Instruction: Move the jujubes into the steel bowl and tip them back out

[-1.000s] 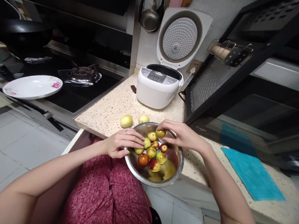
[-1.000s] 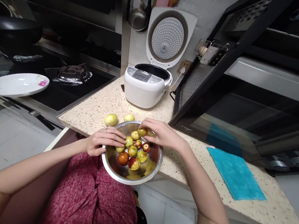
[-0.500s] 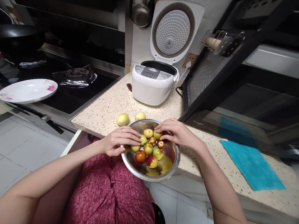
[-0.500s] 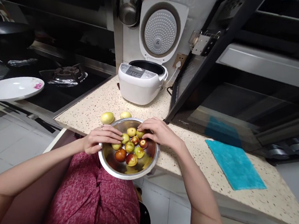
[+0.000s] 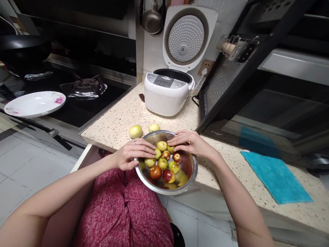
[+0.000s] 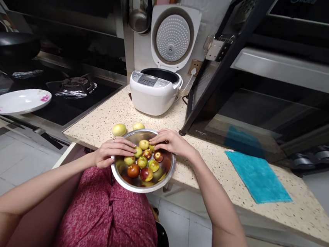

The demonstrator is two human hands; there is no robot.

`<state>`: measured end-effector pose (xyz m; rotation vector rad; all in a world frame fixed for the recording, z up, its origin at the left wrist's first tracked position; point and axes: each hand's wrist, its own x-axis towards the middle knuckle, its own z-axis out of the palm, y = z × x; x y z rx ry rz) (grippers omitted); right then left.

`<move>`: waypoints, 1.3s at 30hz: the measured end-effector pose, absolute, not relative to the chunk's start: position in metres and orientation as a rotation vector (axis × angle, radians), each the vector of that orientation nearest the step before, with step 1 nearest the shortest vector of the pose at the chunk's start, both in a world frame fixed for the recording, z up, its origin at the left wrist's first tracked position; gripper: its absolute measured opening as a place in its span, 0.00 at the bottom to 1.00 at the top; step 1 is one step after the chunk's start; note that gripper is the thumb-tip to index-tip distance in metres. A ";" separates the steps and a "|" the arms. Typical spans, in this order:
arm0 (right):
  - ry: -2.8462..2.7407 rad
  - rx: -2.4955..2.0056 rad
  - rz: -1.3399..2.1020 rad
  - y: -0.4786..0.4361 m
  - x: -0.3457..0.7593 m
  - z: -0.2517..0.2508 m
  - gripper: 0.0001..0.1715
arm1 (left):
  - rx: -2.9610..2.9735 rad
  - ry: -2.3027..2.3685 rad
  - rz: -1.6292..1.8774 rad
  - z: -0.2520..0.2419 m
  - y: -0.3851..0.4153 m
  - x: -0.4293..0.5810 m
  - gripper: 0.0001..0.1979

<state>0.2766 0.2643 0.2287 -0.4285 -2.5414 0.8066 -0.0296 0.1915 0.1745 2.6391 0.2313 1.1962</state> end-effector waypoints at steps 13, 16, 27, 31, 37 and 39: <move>-2.351 -0.594 0.594 0.270 0.276 0.221 0.14 | 2.707 0.305 1.204 0.172 0.188 -0.030 0.27; -2.368 -0.641 0.634 0.270 0.276 0.221 0.15 | 2.694 0.413 1.302 0.169 0.187 -0.030 0.27; -2.381 -0.690 0.662 0.268 0.275 0.225 0.15 | 2.171 1.354 1.416 0.170 0.195 -0.033 0.19; -2.381 -0.680 0.658 0.268 0.275 0.224 0.15 | 2.107 1.481 1.250 0.169 0.196 -0.036 0.21; -2.384 -0.655 0.651 0.267 0.275 0.224 0.16 | 2.035 1.478 1.302 0.165 0.200 -0.039 0.24; -2.378 -0.640 0.626 0.267 0.275 0.224 0.15 | 1.927 1.438 1.397 0.163 0.202 -0.039 0.27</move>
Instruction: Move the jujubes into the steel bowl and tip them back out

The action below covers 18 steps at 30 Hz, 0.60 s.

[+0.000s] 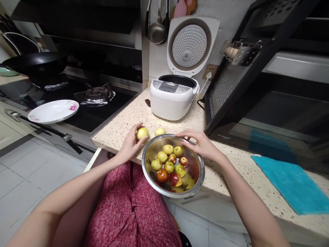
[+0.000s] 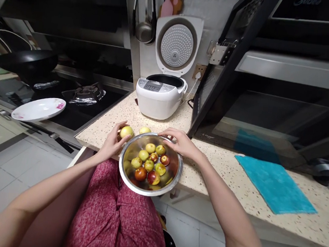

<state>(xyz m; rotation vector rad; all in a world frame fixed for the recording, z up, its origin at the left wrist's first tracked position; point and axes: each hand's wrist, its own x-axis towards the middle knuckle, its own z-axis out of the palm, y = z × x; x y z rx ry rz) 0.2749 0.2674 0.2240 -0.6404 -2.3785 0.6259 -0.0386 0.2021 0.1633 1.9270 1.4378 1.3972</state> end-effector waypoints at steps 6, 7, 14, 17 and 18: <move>-2.354 -0.598 0.514 0.264 0.273 0.226 0.12 | 1.834 1.148 1.753 0.174 0.194 -0.030 0.25; -2.349 -0.592 0.498 0.264 0.273 0.226 0.12 | 1.859 1.109 1.767 0.178 0.190 -0.028 0.25; -2.355 -0.564 0.485 0.262 0.270 0.226 0.12 | 2.086 0.955 1.501 0.192 0.161 -0.015 0.23; -2.363 -0.573 0.498 0.261 0.269 0.226 0.12 | 2.179 0.947 1.447 0.195 0.160 -0.014 0.23; -2.365 -0.572 0.499 0.261 0.268 0.225 0.12 | 2.196 0.947 1.438 0.196 0.160 -0.015 0.22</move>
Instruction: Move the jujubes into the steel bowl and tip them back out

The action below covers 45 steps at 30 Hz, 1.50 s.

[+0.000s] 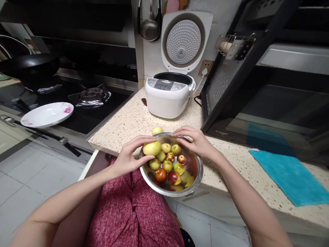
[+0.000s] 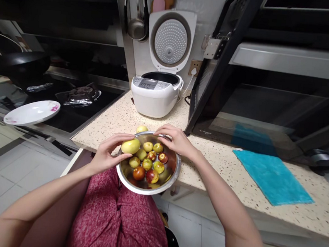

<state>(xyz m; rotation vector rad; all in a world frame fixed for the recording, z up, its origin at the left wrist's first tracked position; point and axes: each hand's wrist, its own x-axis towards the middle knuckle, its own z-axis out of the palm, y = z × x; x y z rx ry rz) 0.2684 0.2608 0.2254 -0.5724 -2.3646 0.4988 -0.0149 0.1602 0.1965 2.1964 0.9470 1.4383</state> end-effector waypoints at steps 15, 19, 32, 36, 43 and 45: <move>-2.481 -0.344 0.710 0.231 0.246 0.239 0.20 | 2.469 0.686 1.422 0.210 0.155 -0.011 0.25; -2.487 -0.345 0.873 0.219 0.236 0.241 0.28 | 2.543 0.595 1.426 0.210 0.149 -0.005 0.28; -2.360 -0.623 1.005 0.220 0.262 0.258 0.28 | 2.589 0.647 1.486 0.192 0.158 -0.009 0.23; -2.556 -0.660 0.952 0.222 0.276 0.266 0.28 | 2.542 0.697 1.411 0.180 0.164 -0.012 0.24; -2.663 -0.514 0.821 0.225 0.275 0.261 0.26 | 2.485 0.640 1.428 0.165 0.169 -0.009 0.26; -2.672 -0.504 0.849 0.227 0.277 0.260 0.26 | 2.503 0.624 1.452 0.162 0.171 -0.010 0.27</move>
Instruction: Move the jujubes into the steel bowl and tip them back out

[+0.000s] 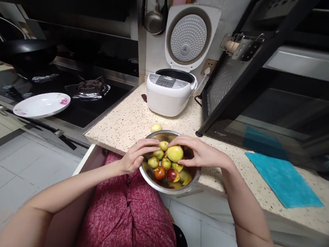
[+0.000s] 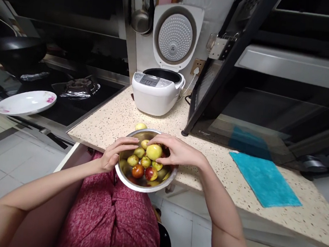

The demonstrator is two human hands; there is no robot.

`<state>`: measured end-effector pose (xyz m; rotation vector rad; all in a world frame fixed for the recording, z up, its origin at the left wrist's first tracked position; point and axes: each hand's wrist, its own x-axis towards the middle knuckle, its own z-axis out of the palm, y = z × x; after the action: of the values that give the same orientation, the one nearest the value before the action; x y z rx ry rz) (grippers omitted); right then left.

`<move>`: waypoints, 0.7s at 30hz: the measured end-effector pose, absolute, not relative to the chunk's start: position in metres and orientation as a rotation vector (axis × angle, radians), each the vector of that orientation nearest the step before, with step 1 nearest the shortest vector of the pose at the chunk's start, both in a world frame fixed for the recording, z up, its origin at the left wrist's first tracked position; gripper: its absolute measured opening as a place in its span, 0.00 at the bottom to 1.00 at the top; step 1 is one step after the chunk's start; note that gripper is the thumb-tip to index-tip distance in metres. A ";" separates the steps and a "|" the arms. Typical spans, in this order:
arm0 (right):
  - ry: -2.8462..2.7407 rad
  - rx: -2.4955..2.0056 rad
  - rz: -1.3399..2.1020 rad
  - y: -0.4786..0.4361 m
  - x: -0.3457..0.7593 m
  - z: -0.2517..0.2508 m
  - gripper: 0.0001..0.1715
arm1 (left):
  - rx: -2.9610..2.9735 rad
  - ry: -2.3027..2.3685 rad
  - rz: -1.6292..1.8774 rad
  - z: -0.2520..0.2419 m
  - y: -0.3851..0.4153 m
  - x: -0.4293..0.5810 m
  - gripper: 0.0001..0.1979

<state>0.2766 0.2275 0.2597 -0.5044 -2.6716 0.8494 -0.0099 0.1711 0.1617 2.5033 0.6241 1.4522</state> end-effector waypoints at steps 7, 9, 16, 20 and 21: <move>-2.663 -0.498 0.980 0.233 0.282 0.261 0.31 | 2.562 0.545 1.421 0.156 0.178 -0.015 0.30; -2.654 -0.485 1.010 0.233 0.282 0.264 0.32 | 2.578 0.539 1.408 0.157 0.178 -0.015 0.31; -2.447 -0.604 0.957 0.260 0.270 0.268 0.24 | 2.638 0.418 1.398 0.161 0.181 -0.016 0.30; -2.448 -0.767 0.807 0.287 0.244 0.271 0.19 | 2.721 0.251 1.464 0.158 0.185 -0.016 0.31; -2.483 -0.806 0.774 0.293 0.235 0.273 0.18 | 2.736 0.217 1.488 0.157 0.185 -0.016 0.30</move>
<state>0.2354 0.2933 0.2727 -0.8064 -2.4834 0.7740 -0.0161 0.1848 0.1567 2.7365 0.2173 1.4877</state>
